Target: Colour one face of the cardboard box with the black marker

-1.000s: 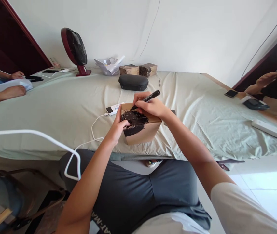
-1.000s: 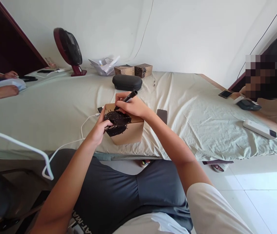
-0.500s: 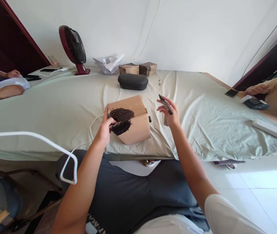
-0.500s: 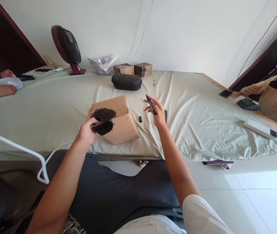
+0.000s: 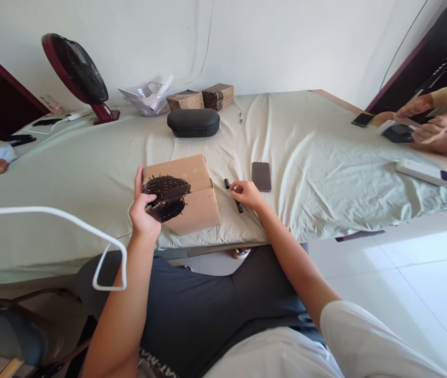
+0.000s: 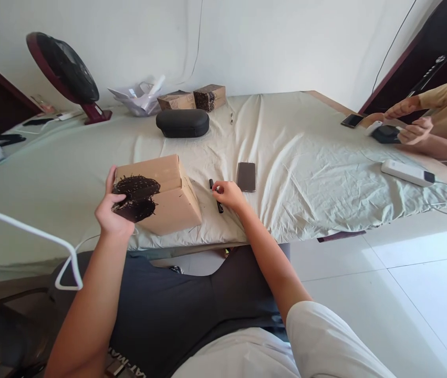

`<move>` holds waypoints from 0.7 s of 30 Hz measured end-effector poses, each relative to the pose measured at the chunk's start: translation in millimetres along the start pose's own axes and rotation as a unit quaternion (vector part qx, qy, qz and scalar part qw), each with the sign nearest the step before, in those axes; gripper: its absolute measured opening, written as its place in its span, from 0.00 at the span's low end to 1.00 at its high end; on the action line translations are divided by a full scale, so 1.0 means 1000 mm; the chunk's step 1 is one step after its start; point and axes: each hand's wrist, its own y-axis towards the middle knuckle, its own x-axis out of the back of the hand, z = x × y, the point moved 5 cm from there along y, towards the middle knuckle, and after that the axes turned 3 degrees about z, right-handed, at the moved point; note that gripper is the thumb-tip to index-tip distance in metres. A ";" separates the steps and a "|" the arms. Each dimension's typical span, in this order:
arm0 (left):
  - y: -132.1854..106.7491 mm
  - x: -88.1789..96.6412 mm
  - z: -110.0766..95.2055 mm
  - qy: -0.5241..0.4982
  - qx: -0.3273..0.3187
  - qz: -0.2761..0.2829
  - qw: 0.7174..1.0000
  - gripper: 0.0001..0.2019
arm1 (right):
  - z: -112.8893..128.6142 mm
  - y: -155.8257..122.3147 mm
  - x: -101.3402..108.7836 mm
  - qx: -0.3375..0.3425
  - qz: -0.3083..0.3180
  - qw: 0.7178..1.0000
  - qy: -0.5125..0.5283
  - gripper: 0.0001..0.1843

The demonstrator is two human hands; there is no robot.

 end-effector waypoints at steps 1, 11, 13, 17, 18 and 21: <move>0.000 -0.001 0.000 0.008 -0.006 0.000 1.000 0.29 | 0.002 -0.002 -0.002 0.004 0.018 1.000 -0.016 0.11; 0.003 -0.001 0.000 0.032 -0.011 0.012 0.999 0.29 | 0.004 0.001 -0.015 -0.030 0.050 0.985 -0.160 0.16; 0.004 0.000 0.000 0.055 -0.012 0.005 0.998 0.27 | 0.005 0.004 -0.016 -0.051 0.047 0.983 -0.171 0.22; 0.006 0.003 0.002 0.069 0.007 0.002 0.998 0.30 | 0.007 0.018 -0.019 -0.134 0.025 0.969 -0.205 0.36; 0.006 0.003 0.002 0.065 0.008 0.003 0.998 0.30 | 0.009 0.023 -0.021 -0.154 0.021 0.964 -0.217 0.34; 0.006 0.004 0.001 0.072 0.000 0.009 0.997 0.29 | 0.014 0.034 -0.031 -0.181 0.014 0.956 -0.232 0.20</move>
